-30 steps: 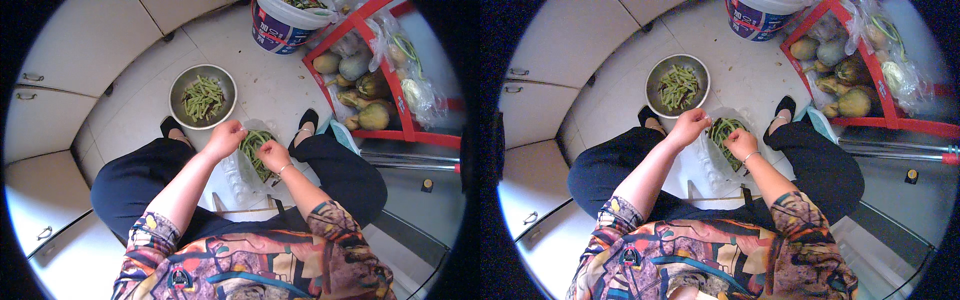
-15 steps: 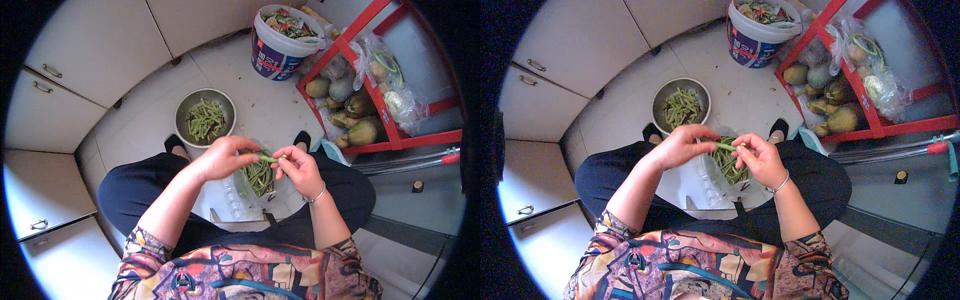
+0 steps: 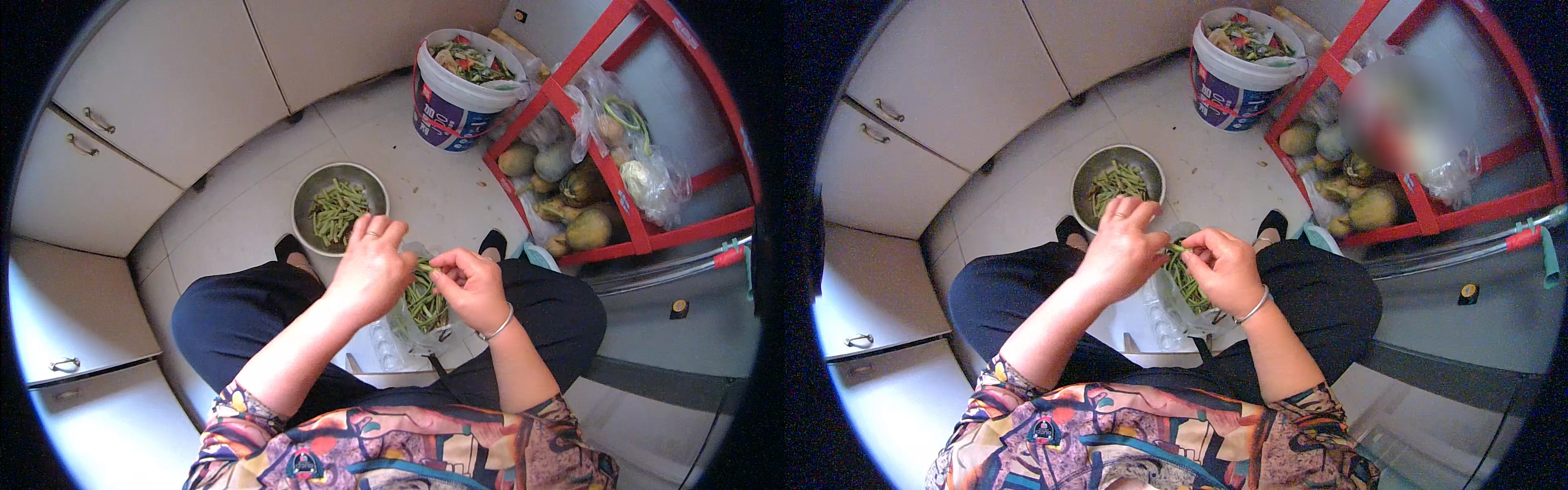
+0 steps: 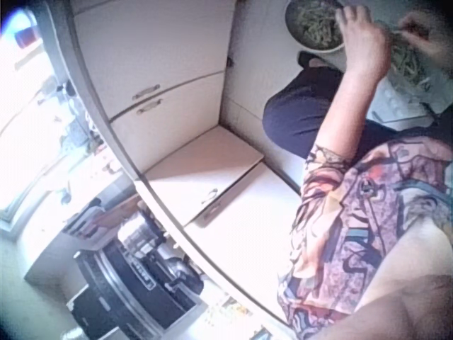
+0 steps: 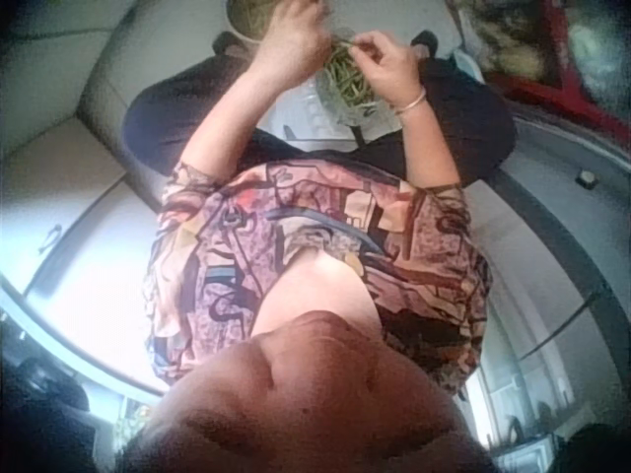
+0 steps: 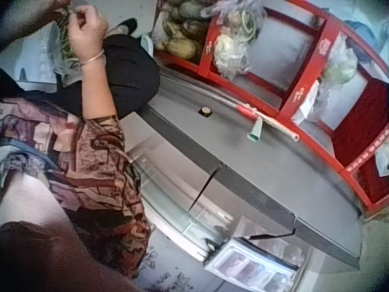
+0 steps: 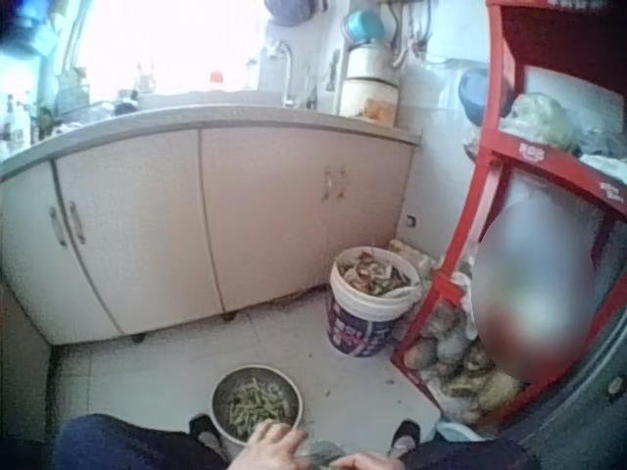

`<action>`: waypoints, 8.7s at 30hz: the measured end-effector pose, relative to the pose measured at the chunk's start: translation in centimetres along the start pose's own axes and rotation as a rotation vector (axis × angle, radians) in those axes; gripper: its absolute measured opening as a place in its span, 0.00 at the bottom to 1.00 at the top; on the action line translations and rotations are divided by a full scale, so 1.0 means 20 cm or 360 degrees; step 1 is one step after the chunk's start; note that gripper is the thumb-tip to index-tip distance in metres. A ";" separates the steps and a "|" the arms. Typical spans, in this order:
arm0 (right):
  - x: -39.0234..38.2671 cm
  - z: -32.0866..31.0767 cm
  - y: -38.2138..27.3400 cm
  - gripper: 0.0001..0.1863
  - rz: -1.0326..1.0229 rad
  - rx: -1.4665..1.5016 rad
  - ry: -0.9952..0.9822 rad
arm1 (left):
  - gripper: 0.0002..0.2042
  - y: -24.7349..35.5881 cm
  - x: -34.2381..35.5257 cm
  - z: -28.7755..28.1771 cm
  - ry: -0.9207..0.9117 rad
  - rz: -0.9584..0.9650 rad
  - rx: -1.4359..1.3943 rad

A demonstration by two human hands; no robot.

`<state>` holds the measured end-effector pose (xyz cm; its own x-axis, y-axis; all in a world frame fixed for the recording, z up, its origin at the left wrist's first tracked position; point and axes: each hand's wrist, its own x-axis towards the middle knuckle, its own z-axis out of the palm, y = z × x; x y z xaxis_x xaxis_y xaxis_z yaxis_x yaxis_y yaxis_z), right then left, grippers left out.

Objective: The person sits on the floor and snaps green beans into smaller pieces, placing them into a metal bowl. They also handle a long reddish vegetable, snapping it into pieces and adding it to the bowl.

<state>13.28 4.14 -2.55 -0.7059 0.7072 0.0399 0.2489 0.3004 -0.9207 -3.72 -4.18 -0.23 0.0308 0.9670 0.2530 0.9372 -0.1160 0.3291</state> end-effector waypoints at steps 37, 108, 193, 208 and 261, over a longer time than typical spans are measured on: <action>0.93 -0.50 -0.33 0.29 0.0050 0.0701 0.0717 | 0.10 -0.24 0.05 -0.01 0.0599 -0.0987 -0.3918; 0.08 0.03 0.07 0.05 -0.0217 -0.0380 -0.0079 | 0.04 -0.06 0.00 0.16 -0.0085 0.0116 -0.0246; 1.14 -0.44 0.24 0.12 0.0481 0.0747 0.0511 | 0.14 -0.47 0.08 0.26 0.0083 -0.1518 -0.2098; 0.02 0.47 1.28 0.12 0.0846 -0.1076 -0.1035 | 0.20 -0.28 -0.10 0.57 -0.1206 -0.0527 -0.0383; -0.09 -0.22 0.26 0.09 0.0662 0.0177 -0.0824 | 0.08 -0.25 -0.24 0.70 -0.0665 -0.1540 -0.1754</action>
<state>18.69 7.30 -5.80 -0.7998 0.3434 -0.4924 0.5185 -0.0181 -0.8549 -3.76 -5.08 -15.85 -0.1531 0.7392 -0.6559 -0.0582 0.6558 0.7527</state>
